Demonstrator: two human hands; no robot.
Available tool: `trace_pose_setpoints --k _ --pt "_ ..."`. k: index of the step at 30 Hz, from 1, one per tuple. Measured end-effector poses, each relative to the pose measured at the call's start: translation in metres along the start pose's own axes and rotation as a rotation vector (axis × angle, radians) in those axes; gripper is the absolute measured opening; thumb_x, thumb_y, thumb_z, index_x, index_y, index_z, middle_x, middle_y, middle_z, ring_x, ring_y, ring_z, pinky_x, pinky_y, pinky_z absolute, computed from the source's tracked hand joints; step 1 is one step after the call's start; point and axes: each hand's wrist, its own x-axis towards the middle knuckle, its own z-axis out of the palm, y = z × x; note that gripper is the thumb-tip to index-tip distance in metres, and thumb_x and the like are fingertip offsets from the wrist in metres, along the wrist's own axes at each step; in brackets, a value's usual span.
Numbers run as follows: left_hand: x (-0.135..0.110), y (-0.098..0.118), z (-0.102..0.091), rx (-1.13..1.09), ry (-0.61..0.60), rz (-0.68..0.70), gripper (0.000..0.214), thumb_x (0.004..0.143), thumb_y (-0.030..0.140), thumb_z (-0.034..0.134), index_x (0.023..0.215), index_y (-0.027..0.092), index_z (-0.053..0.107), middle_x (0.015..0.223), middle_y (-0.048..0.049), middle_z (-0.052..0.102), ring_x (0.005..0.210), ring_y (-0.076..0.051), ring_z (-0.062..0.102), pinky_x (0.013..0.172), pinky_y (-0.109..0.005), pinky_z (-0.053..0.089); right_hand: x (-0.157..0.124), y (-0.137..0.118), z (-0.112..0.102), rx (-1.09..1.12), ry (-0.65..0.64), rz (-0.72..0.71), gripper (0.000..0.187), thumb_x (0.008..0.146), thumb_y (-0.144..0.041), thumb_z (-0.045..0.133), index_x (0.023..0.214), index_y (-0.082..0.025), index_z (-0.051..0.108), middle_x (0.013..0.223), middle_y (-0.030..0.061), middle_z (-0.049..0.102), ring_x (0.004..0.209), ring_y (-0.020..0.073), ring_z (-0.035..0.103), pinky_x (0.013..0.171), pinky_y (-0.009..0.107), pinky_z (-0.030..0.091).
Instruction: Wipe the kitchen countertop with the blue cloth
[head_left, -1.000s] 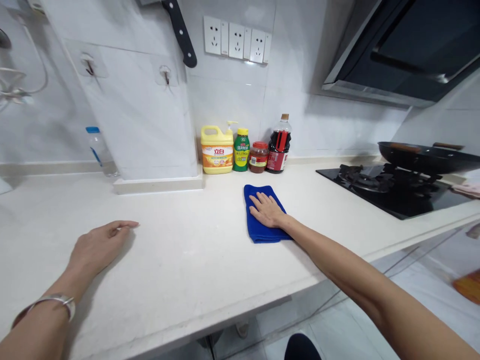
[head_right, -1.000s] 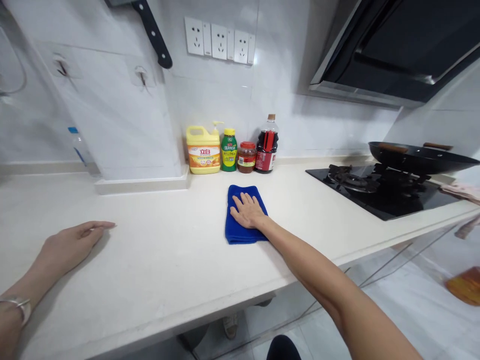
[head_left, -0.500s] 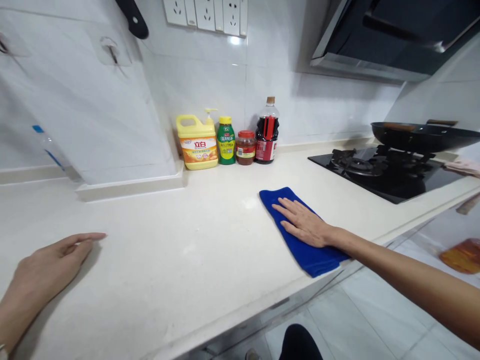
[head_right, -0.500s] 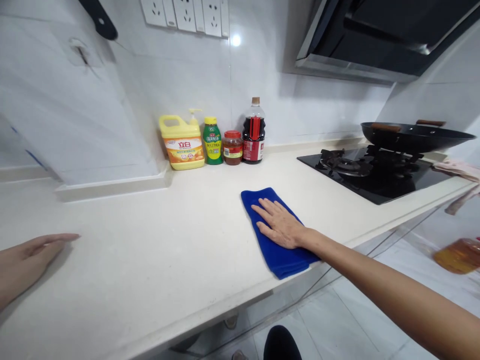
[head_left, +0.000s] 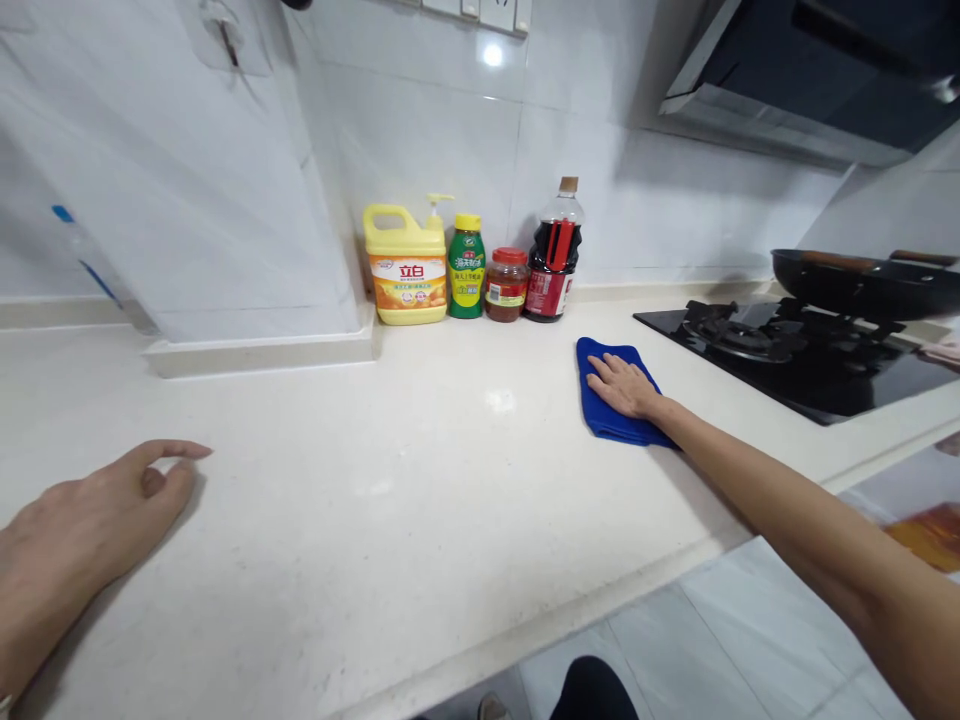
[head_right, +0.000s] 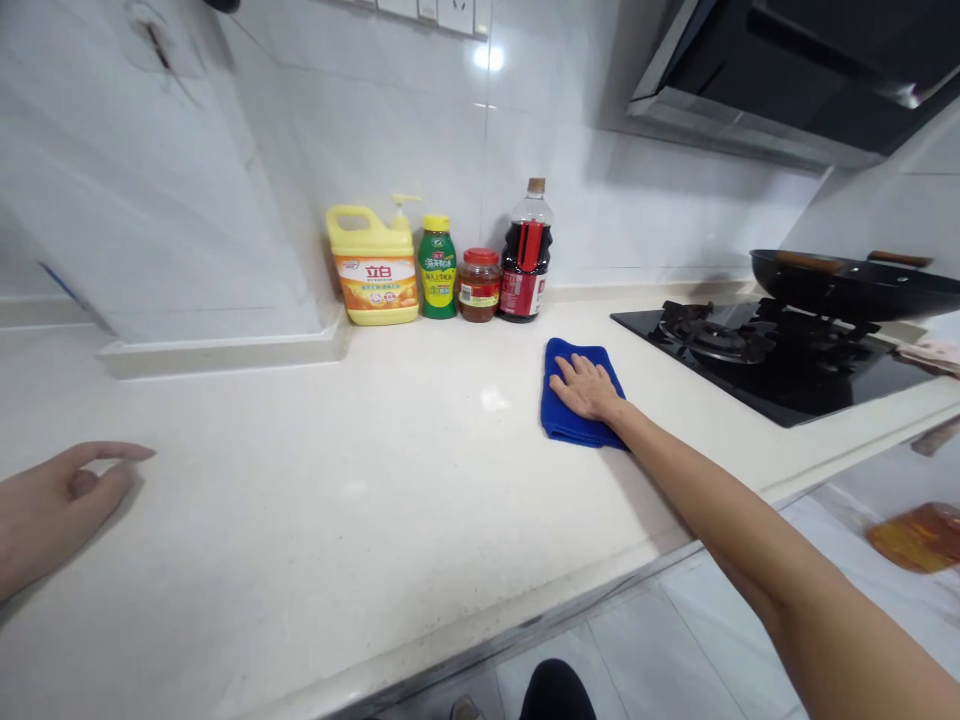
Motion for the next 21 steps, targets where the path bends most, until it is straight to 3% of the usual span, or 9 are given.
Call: trace_pose_setpoints --k 5,11,21 --pt "-0.017 0.025 -0.014 0.027 -0.027 -0.083 0.055 0.087 0.056 0.028 0.13 0.038 0.058 0.098 -0.0083 0.068 0.085 -0.037 0.063 0.084 -0.05 0.049 0.032 -0.026 -0.006 0.006 -0.015 0.093 0.071 0.103 -0.053 0.018 0.162 -0.015 0.025 0.168 0.0184 0.021 0.156 0.0348 0.018 0.124 0.056 0.016" --pt "-0.018 0.03 -0.017 0.047 -0.052 -0.09 0.053 0.088 0.054 0.029 0.131 0.039 0.056 0.091 -0.0074 0.065 0.088 -0.036 0.062 0.085 -0.047 0.048 0.053 -0.071 -0.01 0.023 -0.017 0.145 0.071 0.102 -0.051 0.017 0.159 -0.011 0.03 0.163 0.0246 0.028 0.152 0.0406 0.026 0.12 0.062 0.02" --pt "-0.019 0.033 -0.018 0.053 -0.038 -0.091 0.053 0.087 0.052 0.032 0.13 0.037 0.058 0.086 -0.0076 0.064 0.089 -0.034 0.063 0.084 -0.047 0.049 0.059 -0.158 -0.011 0.043 -0.037 0.037 0.072 0.101 -0.05 0.018 0.159 -0.009 0.027 0.166 0.0263 0.021 0.153 0.0428 0.021 0.119 0.066 0.017"
